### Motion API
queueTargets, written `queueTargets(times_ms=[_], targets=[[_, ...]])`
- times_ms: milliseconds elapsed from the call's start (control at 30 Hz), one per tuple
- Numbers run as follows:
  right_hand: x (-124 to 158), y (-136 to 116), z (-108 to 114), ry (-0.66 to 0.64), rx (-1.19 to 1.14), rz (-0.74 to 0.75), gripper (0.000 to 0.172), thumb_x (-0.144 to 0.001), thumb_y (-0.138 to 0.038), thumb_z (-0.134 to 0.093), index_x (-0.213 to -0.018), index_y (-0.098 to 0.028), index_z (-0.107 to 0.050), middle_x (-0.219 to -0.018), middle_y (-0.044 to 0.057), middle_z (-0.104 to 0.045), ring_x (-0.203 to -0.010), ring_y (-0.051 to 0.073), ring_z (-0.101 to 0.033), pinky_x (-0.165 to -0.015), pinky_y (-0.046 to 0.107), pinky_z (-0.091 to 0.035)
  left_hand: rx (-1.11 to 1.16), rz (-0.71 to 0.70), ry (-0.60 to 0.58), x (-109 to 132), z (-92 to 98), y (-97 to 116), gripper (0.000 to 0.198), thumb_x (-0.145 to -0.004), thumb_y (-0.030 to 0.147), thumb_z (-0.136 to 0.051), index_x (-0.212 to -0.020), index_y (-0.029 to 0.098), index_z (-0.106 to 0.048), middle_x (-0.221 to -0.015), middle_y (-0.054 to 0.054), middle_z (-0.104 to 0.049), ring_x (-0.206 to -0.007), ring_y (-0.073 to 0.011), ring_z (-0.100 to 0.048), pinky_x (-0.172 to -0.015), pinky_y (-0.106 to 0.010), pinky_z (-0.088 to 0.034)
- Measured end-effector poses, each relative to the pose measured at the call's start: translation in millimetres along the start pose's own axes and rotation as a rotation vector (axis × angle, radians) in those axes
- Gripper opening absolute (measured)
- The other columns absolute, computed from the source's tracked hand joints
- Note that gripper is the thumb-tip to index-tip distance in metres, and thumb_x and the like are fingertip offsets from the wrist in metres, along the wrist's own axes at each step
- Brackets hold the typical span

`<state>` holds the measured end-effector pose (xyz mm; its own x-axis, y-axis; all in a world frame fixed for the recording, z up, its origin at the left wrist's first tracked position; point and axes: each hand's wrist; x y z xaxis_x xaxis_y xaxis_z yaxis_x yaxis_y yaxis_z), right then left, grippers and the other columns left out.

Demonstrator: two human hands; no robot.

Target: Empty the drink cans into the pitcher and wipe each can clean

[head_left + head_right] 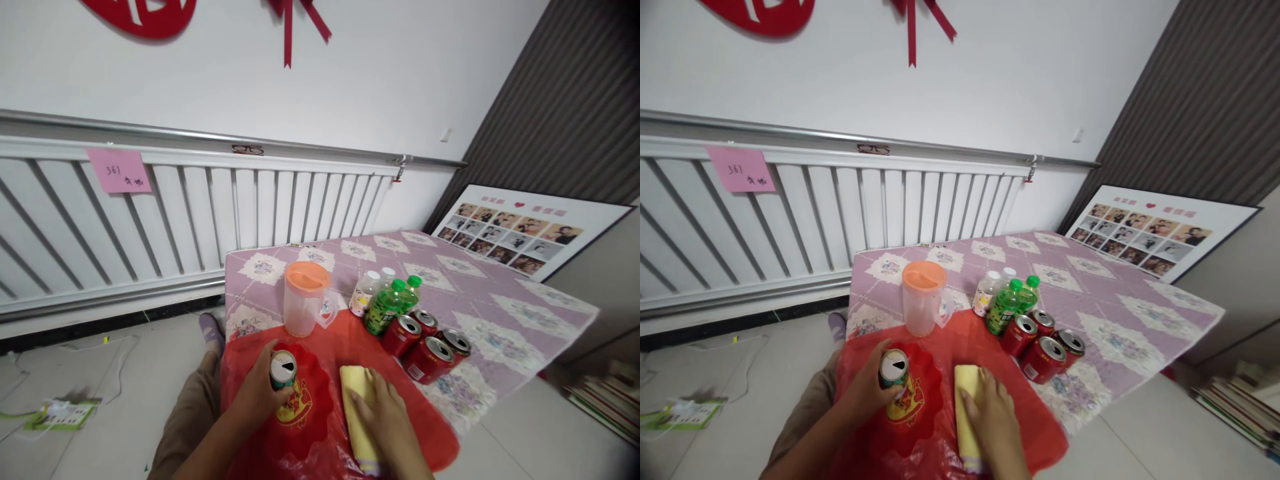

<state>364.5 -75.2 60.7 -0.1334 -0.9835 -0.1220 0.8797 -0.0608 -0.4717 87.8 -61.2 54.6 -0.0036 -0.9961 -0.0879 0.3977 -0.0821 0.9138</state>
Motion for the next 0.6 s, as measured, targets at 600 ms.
queueTargets(times_ms=[600], targets=[[16.8, -7.2, 3.8, -0.117, -0.127, -0.193, 0.062, -0.080, -0.031, -0.052, -0.139, -0.013, -0.043, -0.133, 0.017, -0.059, -0.120, 0.027, -0.058, -0.097, 0.036, -0.046, -0.087, 0.023, 0.010, 3.3, 4.9, 12.6, 0.070, -0.060, 0.024, -0.071, -0.125, 0.017, -0.046, -0.125, -0.012, -0.062, -0.115, -0.0291, -0.060, -0.103, -0.045, -0.046]])
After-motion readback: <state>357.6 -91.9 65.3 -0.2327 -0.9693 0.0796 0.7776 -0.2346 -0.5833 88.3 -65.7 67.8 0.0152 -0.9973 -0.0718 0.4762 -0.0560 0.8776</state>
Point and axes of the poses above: each hand's wrist, its own x-axis away from the middle knuckle, its own z-axis out of the back of the hand, y = z × x
